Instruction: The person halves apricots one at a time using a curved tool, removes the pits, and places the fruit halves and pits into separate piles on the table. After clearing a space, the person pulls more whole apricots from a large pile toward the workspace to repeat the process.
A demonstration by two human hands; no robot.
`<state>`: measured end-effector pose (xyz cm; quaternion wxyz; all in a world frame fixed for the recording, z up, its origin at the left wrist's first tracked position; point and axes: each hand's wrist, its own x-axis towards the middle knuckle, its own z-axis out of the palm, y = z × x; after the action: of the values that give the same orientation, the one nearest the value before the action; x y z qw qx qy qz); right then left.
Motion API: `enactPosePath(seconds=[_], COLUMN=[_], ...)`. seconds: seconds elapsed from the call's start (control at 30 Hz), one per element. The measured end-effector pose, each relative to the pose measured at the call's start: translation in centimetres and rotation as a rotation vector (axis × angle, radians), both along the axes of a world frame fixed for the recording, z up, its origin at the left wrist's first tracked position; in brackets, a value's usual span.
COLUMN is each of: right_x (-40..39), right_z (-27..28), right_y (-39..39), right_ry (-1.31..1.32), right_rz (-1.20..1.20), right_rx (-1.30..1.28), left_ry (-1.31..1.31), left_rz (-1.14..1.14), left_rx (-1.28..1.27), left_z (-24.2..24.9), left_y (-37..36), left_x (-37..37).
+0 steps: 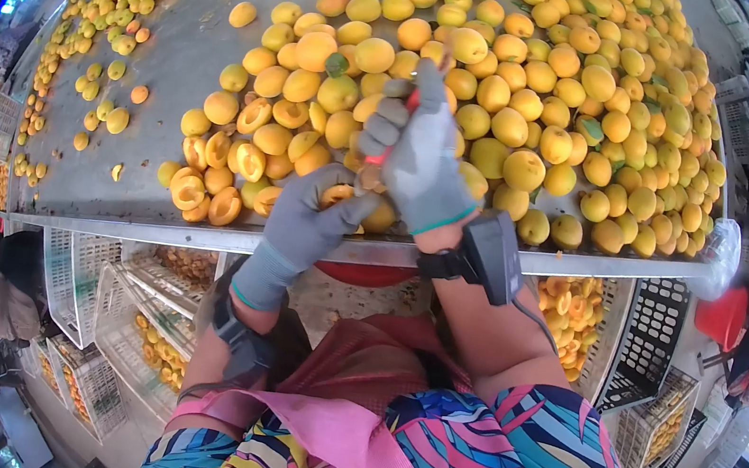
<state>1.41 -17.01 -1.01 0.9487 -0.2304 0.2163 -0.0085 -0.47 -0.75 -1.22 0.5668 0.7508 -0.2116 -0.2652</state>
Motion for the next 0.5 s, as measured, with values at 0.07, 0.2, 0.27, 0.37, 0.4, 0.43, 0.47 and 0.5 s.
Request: enactPosePath(seconds=[0.07,0.2,0.27,0.37,0.4,0.43,0.47,0.5], right_x=[-0.3,-0.8,-1.1,-1.3,-1.3,-1.3,-1.3,-1.4], right_z=[2.1,3.2,2.7,2.9,3.0,3.2,3.3,3.3], right_y=[-0.2,-0.6,-0.8,-0.7,-0.8,-0.8,-0.8,-0.7], right_ry=[0.037,-0.069,-0.073,-0.079,-0.083,-0.089,-0.079,-0.069], right_rz=[-0.094,-0.135,-0.122,-0.098,-0.083,-0.089,-0.064,-0.038], right_rx=[-0.189,-0.65,-0.645,-0.645,-0.651,-0.643,-0.641,-0.638], left_ry=[-0.233,-0.554,-0.379,-0.362,-0.412,-0.421,-0.645,-0.858], left_rz=[0.058,0.182,0.34,0.646,0.73,0.726,0.751,0.755], left_rx=[0.045,0.028,-0.057,-0.057,-0.032,-0.028,0.335,0.708], left_z=[0.1,0.7,0.4,-0.2,-1.3,-1.8,-2.2,-2.1], left_y=[0.0,1.5,3.2,6.8,8.5,10.2,12.1,13.4], left_x=[-0.2,0.7,1.4,4.3,5.6,6.7,7.8,8.5])
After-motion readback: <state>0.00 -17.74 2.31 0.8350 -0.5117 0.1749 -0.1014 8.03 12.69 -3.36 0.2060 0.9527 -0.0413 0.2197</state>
